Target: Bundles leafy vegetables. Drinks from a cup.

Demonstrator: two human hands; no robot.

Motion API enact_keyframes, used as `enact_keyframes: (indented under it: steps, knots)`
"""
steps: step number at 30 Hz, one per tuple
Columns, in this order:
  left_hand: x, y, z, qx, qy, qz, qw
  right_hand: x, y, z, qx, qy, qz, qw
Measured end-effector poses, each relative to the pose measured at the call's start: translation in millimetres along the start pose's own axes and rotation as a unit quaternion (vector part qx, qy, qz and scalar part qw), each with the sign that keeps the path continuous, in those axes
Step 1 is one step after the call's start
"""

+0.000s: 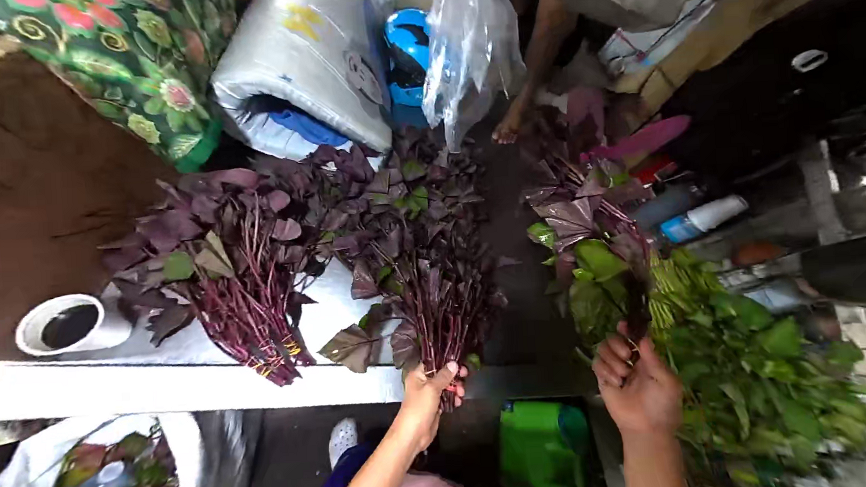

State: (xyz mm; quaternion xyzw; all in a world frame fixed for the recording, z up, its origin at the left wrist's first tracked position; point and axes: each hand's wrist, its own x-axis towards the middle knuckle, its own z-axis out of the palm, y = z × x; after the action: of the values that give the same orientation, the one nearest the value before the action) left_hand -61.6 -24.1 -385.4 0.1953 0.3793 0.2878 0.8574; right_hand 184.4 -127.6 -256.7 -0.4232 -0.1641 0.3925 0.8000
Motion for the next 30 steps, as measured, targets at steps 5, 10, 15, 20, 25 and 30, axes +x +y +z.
enact_keyframes:
  steps: [5, 10, 15, 20, 25, 30]
  knots:
    - [-42, 86, -9, -0.005, -0.063, 0.117, 0.991, 42, 35, -66, 0.098, 0.049, 0.06, 0.992]
    - [-84, 143, -24, 0.047, -0.079, 0.234, 0.968, 80, 86, -146, -0.161, 0.221, 0.197, 0.942]
    - [-88, 131, -9, 0.063, -0.046, 0.329, 0.941, 71, 92, -168, -0.214, 0.212, 0.186, 0.935]
    - [-90, 98, 15, 0.039, -0.023, 0.438, 0.898, 51, 72, -120, -0.21, 0.134, 0.068, 0.966]
    - [-97, 119, 21, 0.023, -0.025, 0.461, 0.887, 70, 82, -146, -0.302, 0.148, 0.087, 0.938]
    - [-121, 127, 11, -0.006, -0.013, 0.484, 0.875, 73, 82, -158, -0.612, 0.057, -0.018, 0.789]
